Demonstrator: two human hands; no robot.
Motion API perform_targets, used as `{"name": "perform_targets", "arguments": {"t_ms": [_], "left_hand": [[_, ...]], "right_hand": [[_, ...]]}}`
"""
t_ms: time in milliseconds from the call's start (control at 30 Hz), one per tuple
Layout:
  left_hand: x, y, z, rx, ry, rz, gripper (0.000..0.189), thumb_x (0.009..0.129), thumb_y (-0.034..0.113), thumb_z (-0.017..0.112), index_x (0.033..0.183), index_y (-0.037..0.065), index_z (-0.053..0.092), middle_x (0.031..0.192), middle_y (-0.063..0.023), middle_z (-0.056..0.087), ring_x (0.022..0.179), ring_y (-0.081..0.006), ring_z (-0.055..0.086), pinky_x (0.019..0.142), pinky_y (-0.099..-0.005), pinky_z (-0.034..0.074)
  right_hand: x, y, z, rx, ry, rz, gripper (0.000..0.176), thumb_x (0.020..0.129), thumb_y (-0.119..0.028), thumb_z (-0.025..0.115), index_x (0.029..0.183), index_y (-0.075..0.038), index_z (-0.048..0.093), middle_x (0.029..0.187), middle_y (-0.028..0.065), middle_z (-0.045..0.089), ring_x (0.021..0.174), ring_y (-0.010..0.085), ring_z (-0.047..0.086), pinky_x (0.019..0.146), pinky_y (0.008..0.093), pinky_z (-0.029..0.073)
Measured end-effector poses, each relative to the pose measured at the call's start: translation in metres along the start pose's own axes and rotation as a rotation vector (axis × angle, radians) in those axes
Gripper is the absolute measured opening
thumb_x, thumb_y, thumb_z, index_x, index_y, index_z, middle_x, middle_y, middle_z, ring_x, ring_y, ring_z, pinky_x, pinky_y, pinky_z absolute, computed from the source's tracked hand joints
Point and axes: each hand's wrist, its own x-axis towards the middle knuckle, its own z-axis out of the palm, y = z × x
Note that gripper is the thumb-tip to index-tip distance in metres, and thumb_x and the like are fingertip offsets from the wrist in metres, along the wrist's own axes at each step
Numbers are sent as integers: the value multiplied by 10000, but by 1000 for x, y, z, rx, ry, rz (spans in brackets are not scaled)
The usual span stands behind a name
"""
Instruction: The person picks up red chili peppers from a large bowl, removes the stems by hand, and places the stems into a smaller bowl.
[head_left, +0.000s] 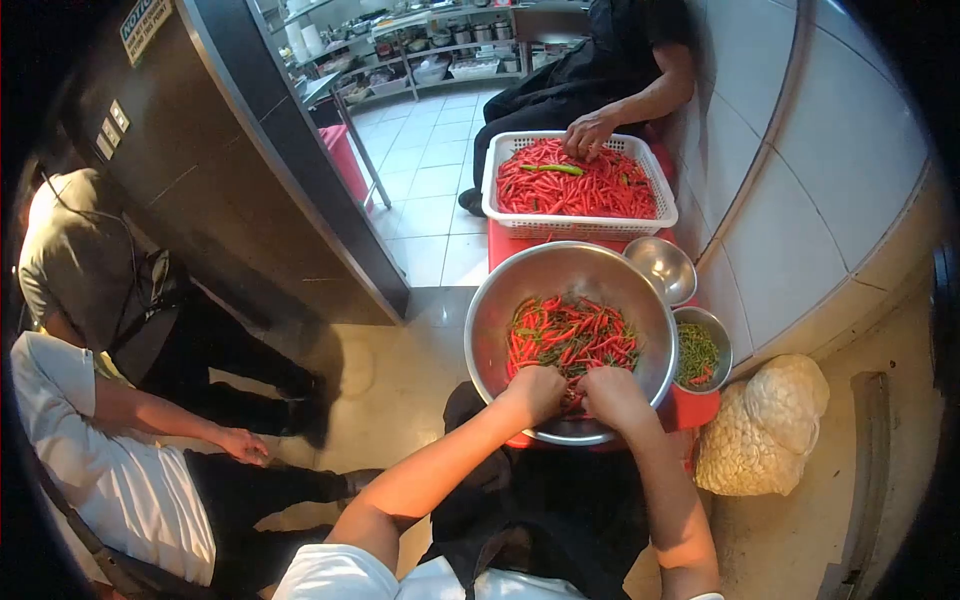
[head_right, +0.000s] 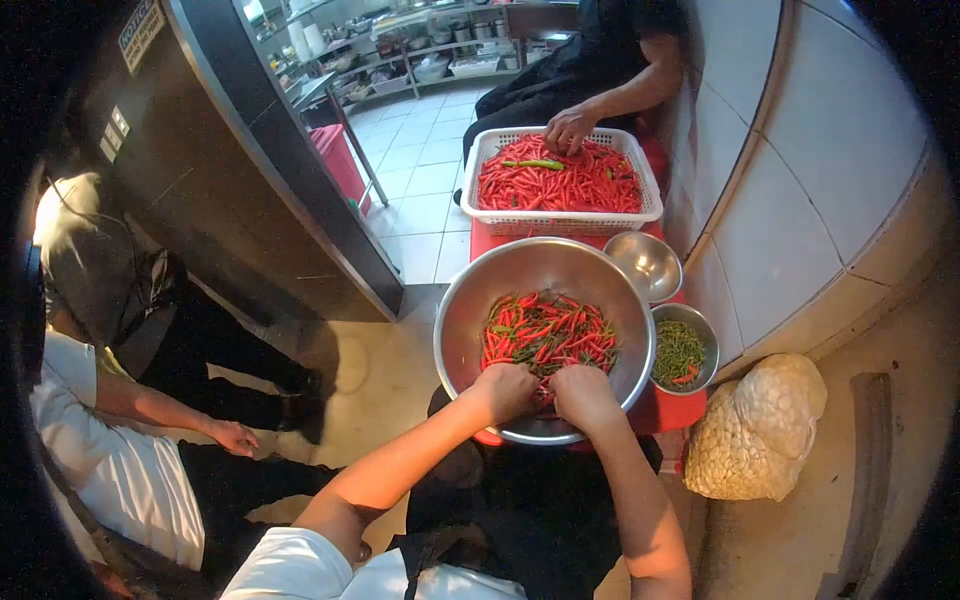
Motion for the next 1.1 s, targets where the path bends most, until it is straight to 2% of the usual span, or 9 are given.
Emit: {"name": "perform_targets", "arguments": {"t_ms": [133,167,300,400,500,767,867,967,1100], "left_hand": [[-5,-4,-15,-85,-64,2,160,836,188,636,779,88,746,786,-138,719,772,-296,728,670,-418,578],[-1,-8,-4,-127,-70,-41,139,818,165,641,774,75,738,788,-163,706,779,-348,709,683,-441,566],[-13,-23,-8,-388,122,-14,91,779,132,660,794,64,718,778,-215,669,801,-420,663,713,-490,536],[-16,-29,-21,-422,65,-42,163,801,169,688,906,68,760,857,-191,702,821,-381,674,743,-470,529],[-17,-31,-32,-638,92,-31,186,788,123,717,940,19,747,871,-196,701,863,-384,677,789,-465,520],[-19,-22,-55,-877,179,-112,218,821,107,720,1000,-19,727,914,-244,697,871,-382,687,773,-419,520],[-20,-18,-56,-934,190,-141,208,825,90,705,997,-25,725,890,-232,699,828,-350,697,746,-399,522],[-18,-16,-54,-949,166,-196,238,860,120,730,1035,-39,705,857,-181,704,766,-195,678,717,-344,522],[-14,-17,-38,-1141,198,-288,220,852,55,731,1059,-20,719,865,-94,720,776,-111,649,723,-286,528]], "right_hand": [[-10,7,-6,97,-4,-24,143,801,-227,701,802,-90,744,820,161,706,837,357,693,769,480,542],[-13,7,-7,130,-2,-24,159,813,-246,705,804,-91,742,817,159,704,836,358,690,771,482,537],[-19,8,-19,147,109,-68,188,846,-238,685,774,-65,709,802,171,686,828,369,672,750,495,519],[-27,7,-26,214,257,19,175,867,-227,665,845,-64,724,864,165,689,849,363,667,769,480,522],[-28,5,-30,246,382,65,203,872,-249,657,820,-60,709,803,177,683,834,369,673,754,497,516],[-30,0,-35,501,166,130,260,894,-291,634,932,-58,742,855,199,693,855,382,674,782,484,514],[-27,3,-35,572,134,112,286,896,-308,624,944,-54,745,870,199,696,861,381,675,790,471,516],[-23,6,-28,596,146,104,288,892,-306,628,933,-44,740,857,199,694,856,377,676,782,468,512],[-20,2,-26,617,124,175,262,887,-262,630,904,-17,721,816,195,688,815,363,679,748,455,509]]}}
